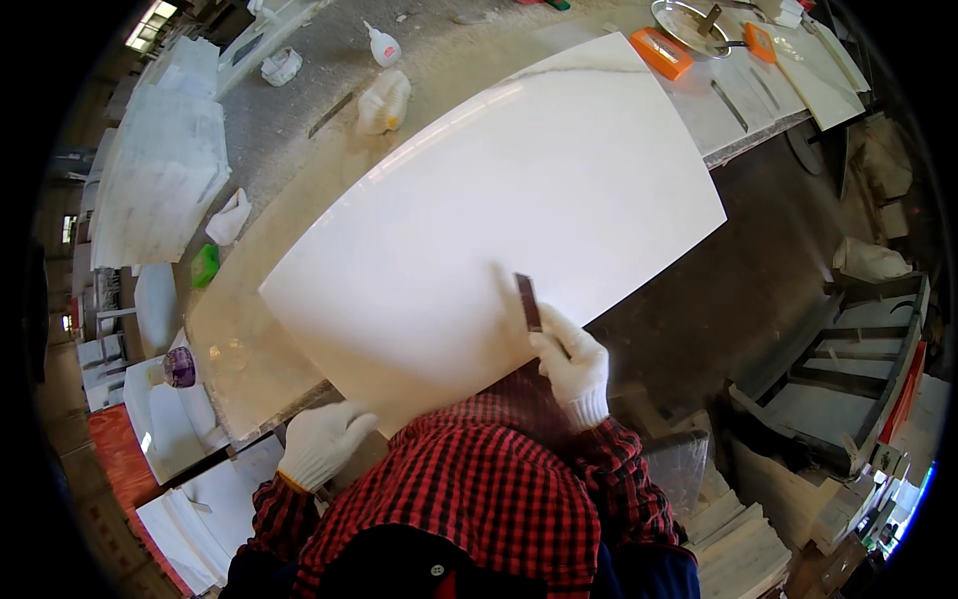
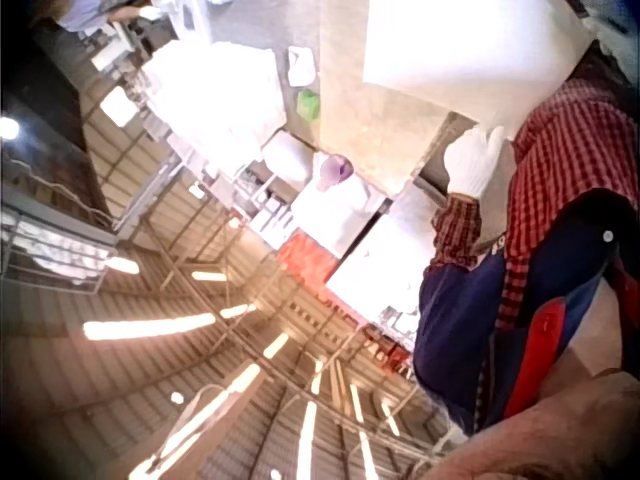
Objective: The person uses a metal scraper to smooth the surface of a large white sheet on a workbench. They repeatedly apply pressure with the tool across the sheet's surface, occasionally lifting and repositioning the sheet to access different areas.
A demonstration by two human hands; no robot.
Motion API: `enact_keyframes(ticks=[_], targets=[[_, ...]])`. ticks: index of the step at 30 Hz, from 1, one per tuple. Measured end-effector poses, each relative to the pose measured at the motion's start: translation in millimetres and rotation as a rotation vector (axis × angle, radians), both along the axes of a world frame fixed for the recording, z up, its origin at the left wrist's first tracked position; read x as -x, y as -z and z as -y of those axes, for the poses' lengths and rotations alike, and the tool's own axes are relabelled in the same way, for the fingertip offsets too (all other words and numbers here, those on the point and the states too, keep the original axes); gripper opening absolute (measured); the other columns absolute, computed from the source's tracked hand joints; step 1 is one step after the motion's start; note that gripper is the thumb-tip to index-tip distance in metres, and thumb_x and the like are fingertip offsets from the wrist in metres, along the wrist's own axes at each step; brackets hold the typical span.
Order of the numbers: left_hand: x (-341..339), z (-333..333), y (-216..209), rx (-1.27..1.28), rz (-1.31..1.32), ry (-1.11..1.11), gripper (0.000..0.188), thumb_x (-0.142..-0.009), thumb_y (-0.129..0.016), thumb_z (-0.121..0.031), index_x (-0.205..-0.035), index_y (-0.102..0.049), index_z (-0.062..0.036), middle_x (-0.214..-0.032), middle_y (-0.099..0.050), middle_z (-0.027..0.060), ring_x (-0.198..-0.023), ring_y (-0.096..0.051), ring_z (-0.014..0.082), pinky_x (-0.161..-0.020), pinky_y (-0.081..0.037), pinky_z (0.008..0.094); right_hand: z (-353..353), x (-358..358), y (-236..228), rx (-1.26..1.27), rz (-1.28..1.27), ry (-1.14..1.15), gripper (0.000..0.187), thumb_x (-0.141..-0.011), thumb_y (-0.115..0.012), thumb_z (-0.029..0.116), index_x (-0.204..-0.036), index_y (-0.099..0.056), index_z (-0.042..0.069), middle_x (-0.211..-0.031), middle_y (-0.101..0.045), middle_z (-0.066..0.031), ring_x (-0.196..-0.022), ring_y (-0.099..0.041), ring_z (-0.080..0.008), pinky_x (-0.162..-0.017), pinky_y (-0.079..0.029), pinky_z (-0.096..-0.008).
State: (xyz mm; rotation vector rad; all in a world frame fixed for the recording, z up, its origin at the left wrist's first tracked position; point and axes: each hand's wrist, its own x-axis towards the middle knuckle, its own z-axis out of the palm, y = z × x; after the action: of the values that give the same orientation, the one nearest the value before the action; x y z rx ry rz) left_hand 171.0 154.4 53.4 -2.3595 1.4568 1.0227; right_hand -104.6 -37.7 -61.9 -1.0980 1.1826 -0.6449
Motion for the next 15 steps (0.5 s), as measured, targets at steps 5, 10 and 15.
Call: enact_keyframes(ticks=[5, 10, 15], targets=[[55, 103, -13, 0.532, -0.516, 0.032, 0.032, -0.101, -0.064, -0.027, -0.123, -0.072, -0.0053, -0.110, -0.076, 0.0165, -0.100, -0.073, 0.0311, -0.091, -0.057, 0.0387, 7, 6, -3, -0.114, 0.111, 0.210, 0.044, -0.098, -0.066, 0.003, -0.142, -0.063, -0.002, -0.085, -0.066, -0.0002, -0.060, -0.050, -0.0040, -0.054, -0.042, -0.0212], [103, 165, 75, 0.344, -1.702, -0.642, 0.045, -0.112, -0.051, -0.027, -0.145, -0.052, 0.0031, -0.147, -0.058, 0.0149, -0.138, -0.054, 0.0237, -0.116, -0.044, 0.0374, 11, 4, -6, -0.143, 0.165, 0.345, 0.043, -0.102, -0.061, 0.007, -0.144, -0.060, -0.003, -0.084, -0.062, 0.0007, -0.061, -0.044, -0.0028, -0.053, -0.035, -0.0189], [14, 201, 87, 1.166, -1.262, -1.039, 0.052, -0.111, -0.050, -0.036, -0.154, -0.045, -0.0077, -0.153, -0.052, 0.0120, -0.139, -0.051, 0.0254, -0.118, -0.041, 0.0442, 16, 12, -13, -0.118, 0.191, 0.336, 0.047, -0.106, -0.057, 0.014, -0.149, -0.054, -0.003, -0.084, -0.060, 0.0005, -0.065, -0.043, -0.0032, -0.056, -0.034, -0.0196]])
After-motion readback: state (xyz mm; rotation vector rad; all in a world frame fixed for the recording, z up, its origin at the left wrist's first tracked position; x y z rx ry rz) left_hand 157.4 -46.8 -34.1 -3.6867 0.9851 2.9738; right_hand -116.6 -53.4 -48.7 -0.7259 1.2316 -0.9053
